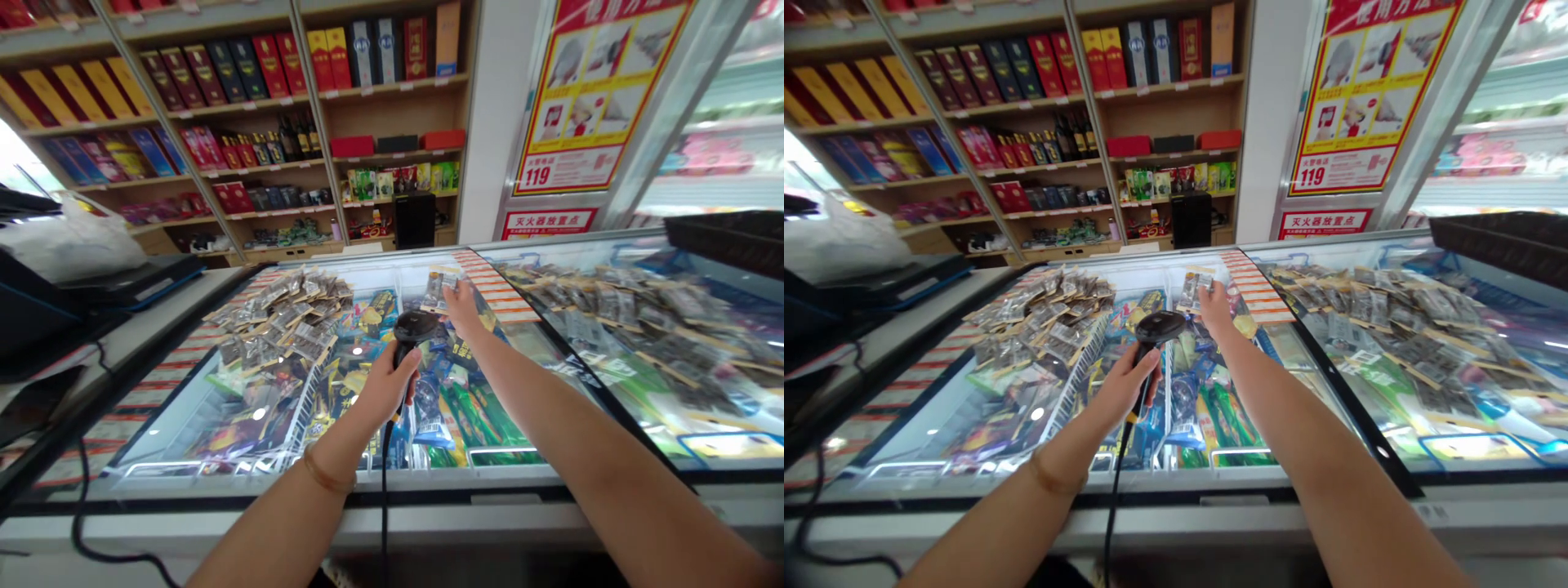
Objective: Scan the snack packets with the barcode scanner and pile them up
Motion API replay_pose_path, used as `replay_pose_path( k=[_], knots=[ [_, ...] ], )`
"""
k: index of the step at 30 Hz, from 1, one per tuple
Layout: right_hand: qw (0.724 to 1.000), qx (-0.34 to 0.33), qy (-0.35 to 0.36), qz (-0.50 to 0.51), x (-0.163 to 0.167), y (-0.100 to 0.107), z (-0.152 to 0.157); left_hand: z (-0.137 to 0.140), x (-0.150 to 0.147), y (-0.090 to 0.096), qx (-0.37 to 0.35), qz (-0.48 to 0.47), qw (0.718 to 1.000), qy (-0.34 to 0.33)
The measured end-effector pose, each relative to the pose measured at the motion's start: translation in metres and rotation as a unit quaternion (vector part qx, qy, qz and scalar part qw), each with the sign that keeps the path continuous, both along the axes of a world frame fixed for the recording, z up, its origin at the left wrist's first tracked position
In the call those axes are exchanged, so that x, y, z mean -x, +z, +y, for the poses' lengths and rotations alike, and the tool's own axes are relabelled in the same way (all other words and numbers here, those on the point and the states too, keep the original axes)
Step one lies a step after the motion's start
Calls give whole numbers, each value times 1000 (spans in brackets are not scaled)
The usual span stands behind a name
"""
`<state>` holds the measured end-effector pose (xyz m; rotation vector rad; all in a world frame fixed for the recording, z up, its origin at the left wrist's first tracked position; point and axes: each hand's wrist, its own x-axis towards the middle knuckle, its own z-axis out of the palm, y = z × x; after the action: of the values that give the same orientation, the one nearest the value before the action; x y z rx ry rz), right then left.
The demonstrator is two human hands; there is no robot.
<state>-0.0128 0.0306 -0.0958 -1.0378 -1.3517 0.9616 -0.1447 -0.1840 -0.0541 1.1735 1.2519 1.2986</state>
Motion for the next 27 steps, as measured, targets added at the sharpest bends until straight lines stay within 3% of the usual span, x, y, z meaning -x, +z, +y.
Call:
replay_pose_path(
  k=[6, 12, 15, 19, 23, 27],
  knots=[
    [992, 43, -66, -99, 2, 7, -7, -11, 19, 24, 21, -78, 991, 102],
    [993, 63, 7, -96, 31, 25, -14, -50, 97, 35, 1, -72, 977, 201],
    [993, 50, 83, -67, 74, 47, -20, -72, 140, 34, -3, -89, 957, 276],
    [984, 58, 170, -21, 158, 83, -31, -95, 179, 37, -5, -102, 936, 337],
    [965, 101, 240, 15, 238, 109, -42, -111, 195, 40, 0, -100, 932, 347],
    [933, 166, 305, 95, 278, 119, -51, -118, 197, 39, 15, -94, 936, 338]
  ],
)
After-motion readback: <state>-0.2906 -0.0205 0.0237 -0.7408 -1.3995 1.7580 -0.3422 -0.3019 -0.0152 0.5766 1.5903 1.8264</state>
